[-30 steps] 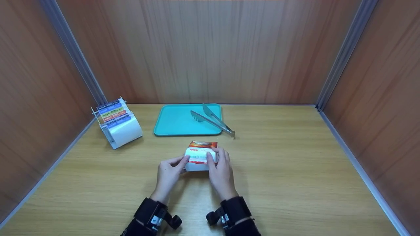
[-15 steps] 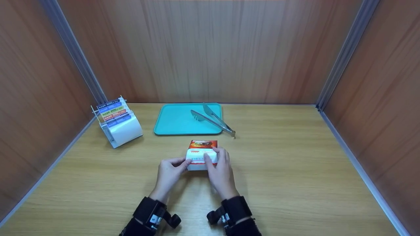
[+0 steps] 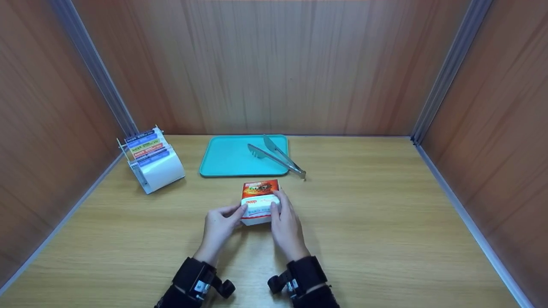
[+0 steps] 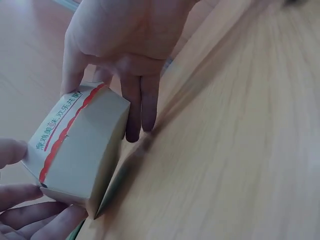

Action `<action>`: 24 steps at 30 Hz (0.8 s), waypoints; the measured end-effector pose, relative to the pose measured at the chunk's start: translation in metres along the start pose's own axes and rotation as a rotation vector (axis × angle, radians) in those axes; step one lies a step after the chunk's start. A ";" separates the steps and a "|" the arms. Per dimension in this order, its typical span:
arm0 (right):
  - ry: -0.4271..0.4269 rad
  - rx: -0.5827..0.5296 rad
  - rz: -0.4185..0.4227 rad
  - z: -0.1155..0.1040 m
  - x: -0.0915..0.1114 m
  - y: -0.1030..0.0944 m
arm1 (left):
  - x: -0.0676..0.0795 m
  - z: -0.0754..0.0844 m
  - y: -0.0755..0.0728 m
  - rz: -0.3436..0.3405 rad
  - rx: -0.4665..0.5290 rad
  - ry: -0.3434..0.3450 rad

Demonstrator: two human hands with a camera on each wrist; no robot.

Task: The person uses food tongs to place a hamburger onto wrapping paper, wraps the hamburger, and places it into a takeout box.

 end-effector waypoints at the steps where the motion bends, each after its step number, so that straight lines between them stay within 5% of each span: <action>1: -0.010 0.025 -0.008 0.000 0.000 0.000 | 0.000 0.000 0.000 -0.006 -0.009 0.006; 8: 0.018 0.134 -0.016 0.002 0.003 0.001 | -0.001 -0.001 0.001 -0.015 -0.083 0.008; 14: 0.023 0.232 0.032 -0.002 0.003 0.000 | -0.001 -0.004 0.001 0.009 -0.110 0.082; 24: 0.078 0.264 0.044 -0.007 0.002 -0.001 | -0.001 -0.004 0.002 -0.011 -0.134 0.120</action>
Point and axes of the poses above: each hand's wrist, its own x-axis away from the middle knuckle, its own y-axis out of the palm, z = x × y, the point moved 1 cm from there along -x, towards the middle knuckle, and after that the axes turned 15 degrees about -x, right-handed, at the moved point
